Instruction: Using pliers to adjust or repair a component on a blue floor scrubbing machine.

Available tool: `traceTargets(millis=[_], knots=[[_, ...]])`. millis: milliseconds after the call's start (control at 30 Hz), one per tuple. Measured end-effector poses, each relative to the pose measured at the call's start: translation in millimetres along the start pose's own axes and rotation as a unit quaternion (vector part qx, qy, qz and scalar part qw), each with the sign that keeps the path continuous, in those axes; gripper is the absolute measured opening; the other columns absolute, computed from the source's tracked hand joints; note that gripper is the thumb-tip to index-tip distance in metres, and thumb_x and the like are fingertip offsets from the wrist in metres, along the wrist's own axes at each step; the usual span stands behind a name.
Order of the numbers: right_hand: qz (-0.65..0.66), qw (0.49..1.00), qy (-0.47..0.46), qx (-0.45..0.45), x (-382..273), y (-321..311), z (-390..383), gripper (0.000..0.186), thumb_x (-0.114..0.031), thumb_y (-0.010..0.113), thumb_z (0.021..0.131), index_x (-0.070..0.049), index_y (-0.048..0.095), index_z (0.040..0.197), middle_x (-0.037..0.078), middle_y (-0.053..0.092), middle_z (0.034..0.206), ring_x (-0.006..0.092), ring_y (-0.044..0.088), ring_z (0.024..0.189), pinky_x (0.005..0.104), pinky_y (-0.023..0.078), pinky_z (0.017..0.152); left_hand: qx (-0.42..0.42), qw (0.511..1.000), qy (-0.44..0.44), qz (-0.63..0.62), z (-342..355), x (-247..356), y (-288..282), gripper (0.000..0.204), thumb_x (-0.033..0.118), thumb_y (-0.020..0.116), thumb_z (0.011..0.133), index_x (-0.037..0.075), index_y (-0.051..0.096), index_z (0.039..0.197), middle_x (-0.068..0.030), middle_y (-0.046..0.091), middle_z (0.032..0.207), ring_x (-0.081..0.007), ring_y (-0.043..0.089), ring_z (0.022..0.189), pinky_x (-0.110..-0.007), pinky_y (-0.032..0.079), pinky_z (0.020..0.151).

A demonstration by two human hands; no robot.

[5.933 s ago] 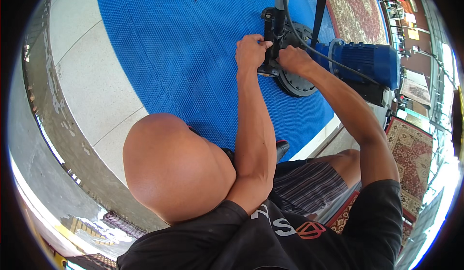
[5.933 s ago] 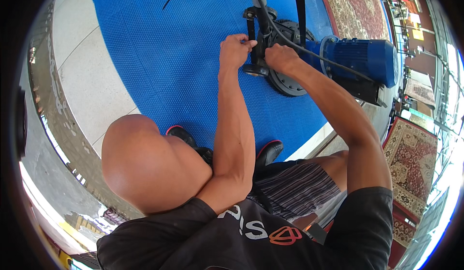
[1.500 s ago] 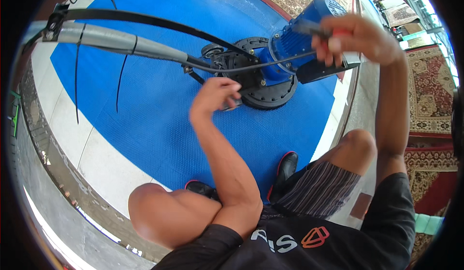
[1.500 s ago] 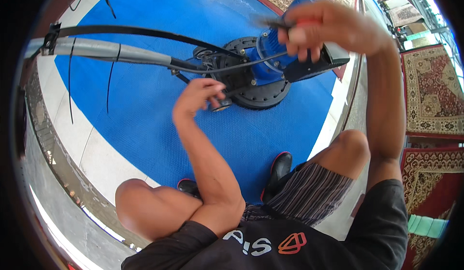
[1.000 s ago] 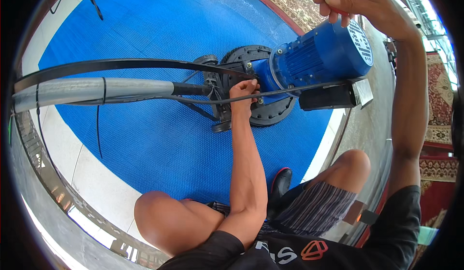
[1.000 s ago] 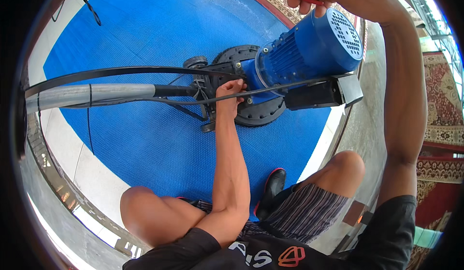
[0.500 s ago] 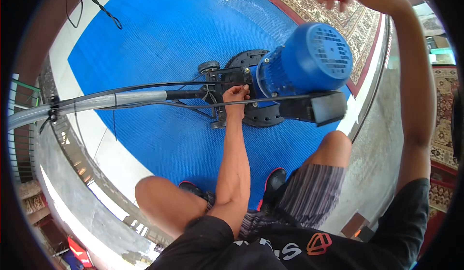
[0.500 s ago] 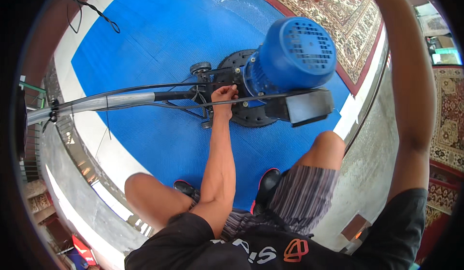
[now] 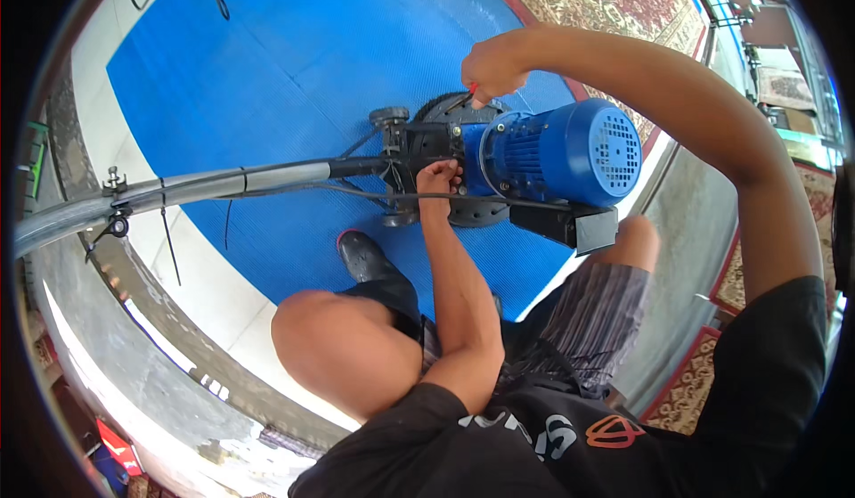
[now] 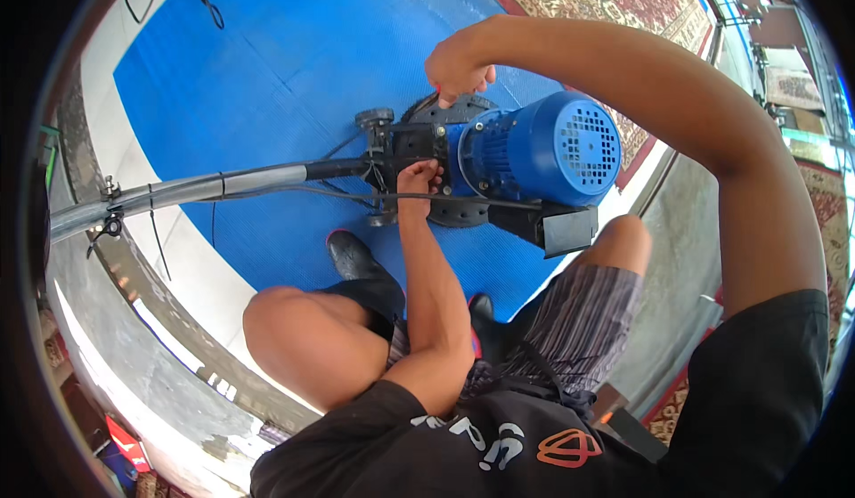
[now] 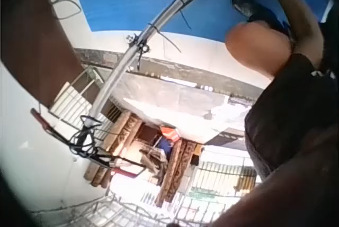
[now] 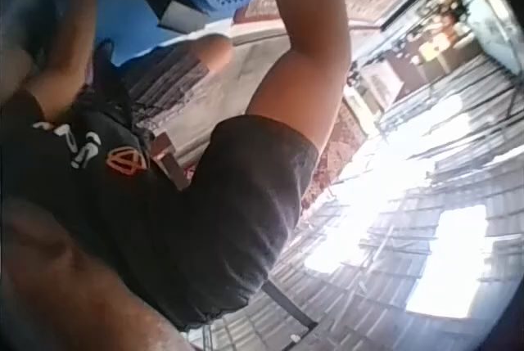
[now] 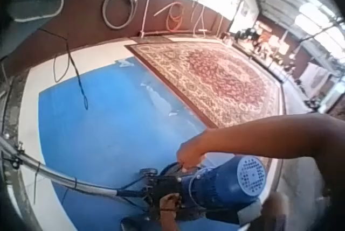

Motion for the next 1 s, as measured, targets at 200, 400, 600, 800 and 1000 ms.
traceTargets(millis=[200,400,600,800,1000], knots=[[-0.012,0.995,0.004,-0.100,10,32,78,0.046,-0.044,0.063,0.103,0.000,0.073,0.114,0.022,0.075,0.101,0.0394,0.073,0.097,0.0522,0.057,0.082,-0.115,0.992,-0.053,0.027,13,20,0,0.014,0.014,0.079,0.096,0.001,0.074,0.096,-0.0060,0.075,0.086,-0.0090,0.061,0.064,-0.024,0.044,0.052],[-0.262,0.946,-0.168,-0.093,-5,52,126,0.037,-0.037,0.065,0.101,-0.007,0.073,0.122,0.018,0.073,0.115,0.0352,0.070,0.111,0.0523,0.058,0.086,-0.163,0.985,-0.037,0.031,21,35,-18,0.013,0.009,0.078,0.093,-0.002,0.074,0.099,-0.0081,0.075,0.085,-0.0111,0.062,0.065,-0.024,0.042,0.051],[-0.428,0.835,-0.333,0.097,5,70,149,0.027,-0.029,0.065,0.099,-0.020,0.076,0.121,0.004,0.064,0.127,0.0278,0.058,0.126,0.0454,0.056,0.089,-0.123,0.990,-0.057,0.036,8,32,-8,0.022,0.010,0.083,0.091,-0.004,0.073,0.104,-0.0107,0.076,0.090,-0.0122,0.064,0.066,-0.023,0.044,0.050],[-0.481,0.768,-0.402,0.135,-14,76,154,0.022,-0.031,0.062,0.100,-0.031,0.079,0.114,-0.005,0.064,0.118,0.0207,0.057,0.123,0.0413,0.050,0.095,-0.083,0.995,-0.043,0.036,1,31,-4,0.025,0.010,0.084,0.089,-0.005,0.073,0.105,-0.0106,0.076,0.087,-0.0114,0.063,0.065,-0.022,0.041,0.049],[-0.561,0.679,-0.452,0.138,-31,76,160,0.021,-0.031,0.061,0.100,-0.032,0.081,0.108,-0.010,0.064,0.117,0.0172,0.057,0.121,0.0388,0.050,0.094,-0.042,0.999,-0.018,0.022,-4,24,-2,0.023,0.010,0.085,0.087,-0.004,0.073,0.101,-0.0101,0.077,0.085,-0.0106,0.063,0.062,-0.022,0.040,0.048]])
Point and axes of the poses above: each hand's wrist, its own z-axis towards the middle knuckle, its own y-axis out of the palm, x = y × z, the point moved 2 cm from there along z, towards the middle knuckle
